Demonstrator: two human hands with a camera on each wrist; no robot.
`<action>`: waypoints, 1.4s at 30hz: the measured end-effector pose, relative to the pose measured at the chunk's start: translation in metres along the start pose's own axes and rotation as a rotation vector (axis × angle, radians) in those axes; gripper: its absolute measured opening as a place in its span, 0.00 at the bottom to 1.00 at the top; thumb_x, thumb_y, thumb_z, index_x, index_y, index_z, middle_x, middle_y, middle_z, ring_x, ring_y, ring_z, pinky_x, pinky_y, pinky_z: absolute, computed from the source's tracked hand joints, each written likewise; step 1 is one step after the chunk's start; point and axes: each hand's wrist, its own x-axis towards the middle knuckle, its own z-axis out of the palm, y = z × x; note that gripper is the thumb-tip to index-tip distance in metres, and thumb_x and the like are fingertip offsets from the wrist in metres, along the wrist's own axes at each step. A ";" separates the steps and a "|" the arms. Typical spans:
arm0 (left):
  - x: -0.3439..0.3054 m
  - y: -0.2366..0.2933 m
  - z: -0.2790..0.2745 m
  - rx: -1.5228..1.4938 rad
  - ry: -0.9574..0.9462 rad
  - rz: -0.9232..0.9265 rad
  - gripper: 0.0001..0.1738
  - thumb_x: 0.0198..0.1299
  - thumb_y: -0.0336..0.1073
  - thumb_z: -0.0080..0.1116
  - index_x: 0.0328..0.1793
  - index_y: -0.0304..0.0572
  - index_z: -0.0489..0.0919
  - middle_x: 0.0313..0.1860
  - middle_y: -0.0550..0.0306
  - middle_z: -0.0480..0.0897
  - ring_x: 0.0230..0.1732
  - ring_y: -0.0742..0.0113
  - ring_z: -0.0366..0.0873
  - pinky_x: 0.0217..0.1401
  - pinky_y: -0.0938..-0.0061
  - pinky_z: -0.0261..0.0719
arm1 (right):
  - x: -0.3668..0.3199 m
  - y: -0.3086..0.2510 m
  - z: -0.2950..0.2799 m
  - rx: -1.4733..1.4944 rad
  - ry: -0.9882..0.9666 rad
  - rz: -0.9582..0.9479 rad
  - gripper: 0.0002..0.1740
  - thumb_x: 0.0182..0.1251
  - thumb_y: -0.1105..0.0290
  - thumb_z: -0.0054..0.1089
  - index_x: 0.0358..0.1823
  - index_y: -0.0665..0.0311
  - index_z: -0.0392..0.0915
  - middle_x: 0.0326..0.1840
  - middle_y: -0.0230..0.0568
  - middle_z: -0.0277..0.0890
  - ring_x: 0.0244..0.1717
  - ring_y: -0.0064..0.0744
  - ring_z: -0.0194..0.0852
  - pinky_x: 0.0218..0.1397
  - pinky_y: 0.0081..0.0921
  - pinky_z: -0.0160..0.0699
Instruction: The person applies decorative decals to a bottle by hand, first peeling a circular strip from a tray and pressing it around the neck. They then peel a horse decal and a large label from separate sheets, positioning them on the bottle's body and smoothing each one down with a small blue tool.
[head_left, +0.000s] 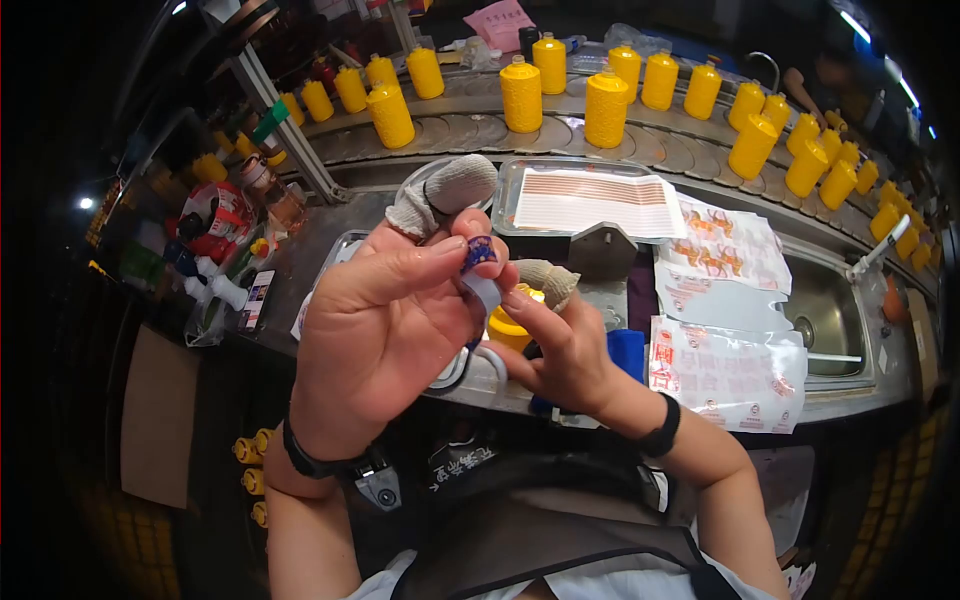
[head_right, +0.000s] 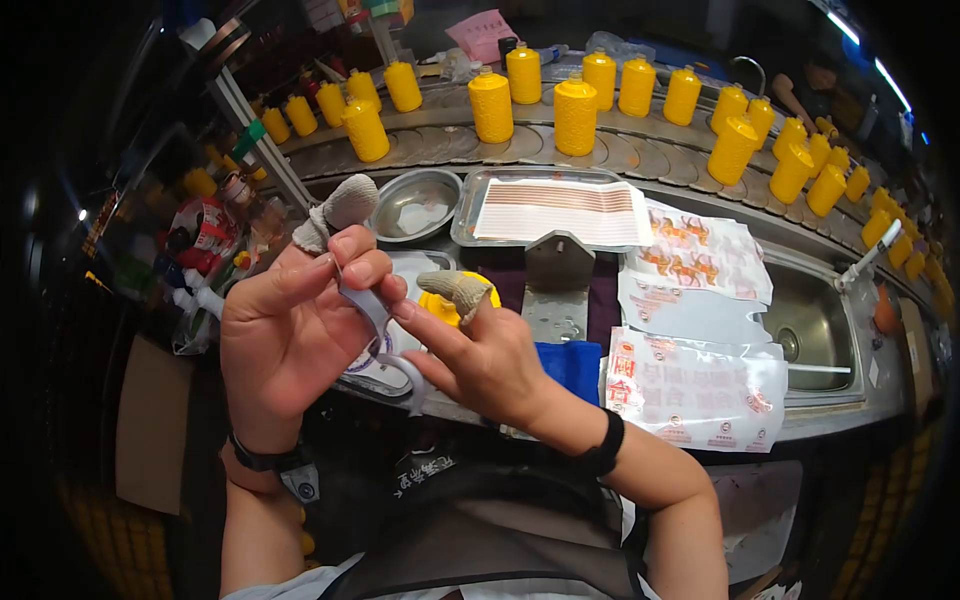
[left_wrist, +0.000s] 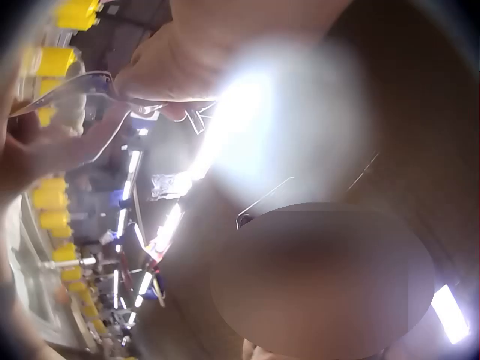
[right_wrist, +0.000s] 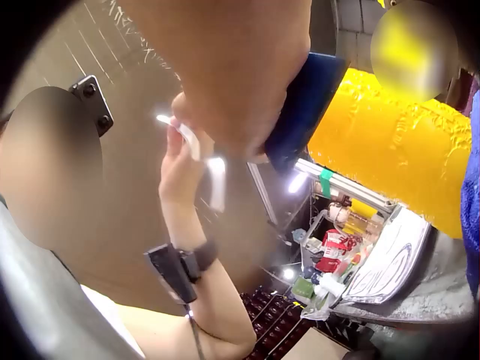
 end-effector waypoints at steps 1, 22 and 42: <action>0.002 -0.006 0.003 -0.023 0.020 0.025 0.19 0.67 0.25 0.52 0.63 0.29 0.68 0.46 0.55 0.72 0.49 0.64 0.73 0.67 0.59 0.70 | -0.003 -0.007 0.003 0.143 0.080 0.069 0.32 0.55 0.65 0.77 0.63 0.54 0.77 0.53 0.48 0.79 0.39 0.41 0.83 0.40 0.32 0.83; -0.036 -0.096 -0.083 0.479 0.463 0.238 0.32 0.57 0.15 0.61 0.69 0.36 0.67 0.49 0.56 0.75 0.49 0.71 0.77 0.56 0.75 0.80 | -0.024 0.003 -0.065 0.594 -0.243 0.999 0.08 0.63 0.70 0.72 0.32 0.67 0.83 0.26 0.25 0.77 0.30 0.11 0.68 0.33 0.15 0.65; 0.000 -0.101 -0.125 0.573 0.309 0.424 0.37 0.58 0.14 0.59 0.74 0.35 0.61 0.62 0.50 0.73 0.64 0.63 0.73 0.72 0.67 0.69 | -0.006 0.036 -0.030 0.883 0.008 1.202 0.31 0.66 0.70 0.61 0.70 0.67 0.64 0.42 0.35 0.78 0.20 0.14 0.65 0.22 0.12 0.63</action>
